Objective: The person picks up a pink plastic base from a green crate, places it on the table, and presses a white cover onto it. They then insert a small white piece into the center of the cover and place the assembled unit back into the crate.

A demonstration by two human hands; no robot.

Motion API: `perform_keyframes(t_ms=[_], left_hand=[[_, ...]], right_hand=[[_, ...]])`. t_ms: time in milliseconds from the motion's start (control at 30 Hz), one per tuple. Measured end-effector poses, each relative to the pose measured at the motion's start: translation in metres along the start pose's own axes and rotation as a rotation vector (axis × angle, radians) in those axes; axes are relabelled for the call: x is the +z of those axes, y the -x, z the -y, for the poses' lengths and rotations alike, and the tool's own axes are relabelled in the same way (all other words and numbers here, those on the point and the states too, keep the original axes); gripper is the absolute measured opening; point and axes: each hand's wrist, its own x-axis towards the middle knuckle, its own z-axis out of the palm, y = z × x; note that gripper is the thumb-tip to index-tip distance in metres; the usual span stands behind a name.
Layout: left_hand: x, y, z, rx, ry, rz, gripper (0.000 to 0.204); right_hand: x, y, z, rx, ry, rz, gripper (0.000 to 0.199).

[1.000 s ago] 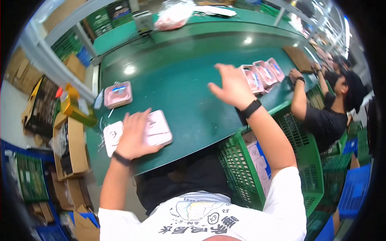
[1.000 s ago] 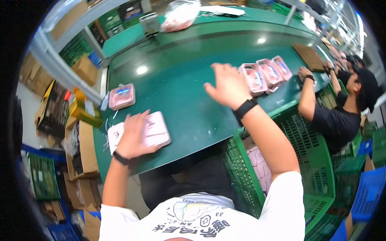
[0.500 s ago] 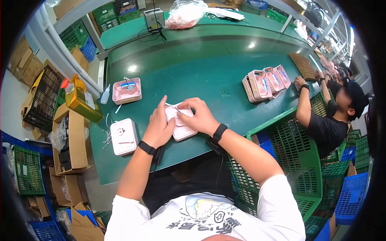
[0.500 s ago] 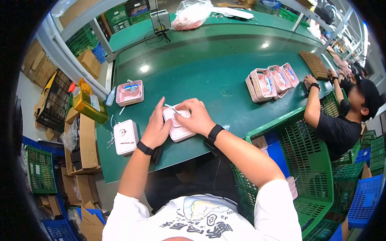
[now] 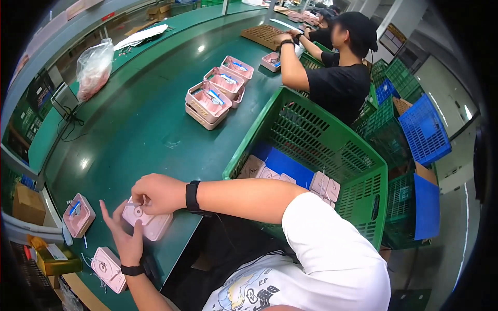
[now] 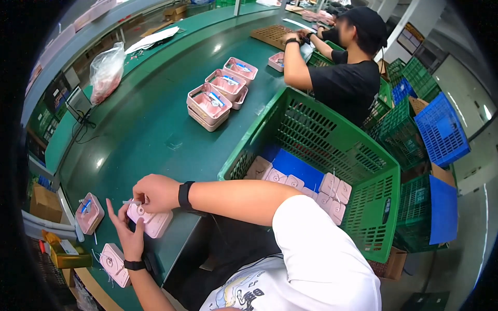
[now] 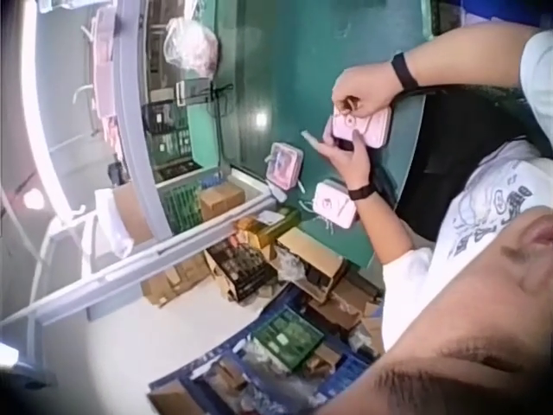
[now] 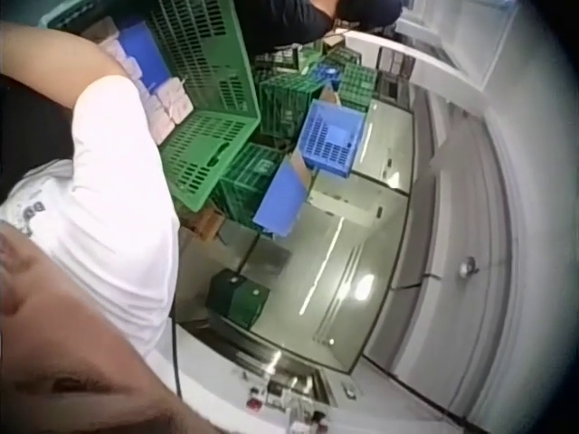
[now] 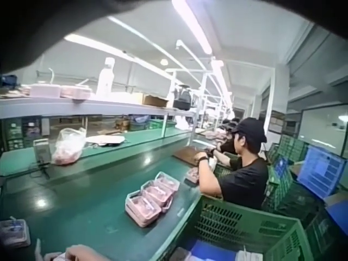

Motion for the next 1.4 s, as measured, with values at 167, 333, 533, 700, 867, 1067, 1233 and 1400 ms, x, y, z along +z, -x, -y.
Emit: perform_keyframes(t_ms=[167,333,533,700,867,1067,1233,1400], left_hand=[[0.001,0.001,-0.003,-0.005,0.026,0.024,0.111],[-0.002,0.002,-0.002,-0.004,0.019,0.038,0.106],[-0.001,0.001,0.003,0.003,0.005,0.05,0.102],[-0.002,0.001,0.004,-0.017,0.028,0.051,0.099],[-0.002,0.001,0.005,-0.006,0.018,0.059,0.099],[-0.002,0.002,0.007,-0.007,0.0,0.062,0.097],[-0.003,0.002,0.007,-0.016,0.01,0.054,0.096],[-0.003,0.002,0.005,-0.013,-0.019,0.06,0.095]], right_hand=[[-0.003,-0.003,0.001,0.055,-0.039,-0.019,0.015],[0.009,-0.003,0.01,0.033,0.129,-0.025,0.013],[0.013,0.0,0.009,0.129,0.027,-0.058,0.011],[0.003,0.003,0.006,-0.046,0.029,-0.039,0.009],[-0.001,0.0,0.006,-0.019,0.025,-0.01,0.01],[0.008,-0.001,0.003,0.02,0.06,-0.018,0.012],[0.007,0.003,0.013,0.159,-0.034,-0.029,0.014],[0.003,0.004,0.007,0.002,-0.033,-0.077,0.013]])
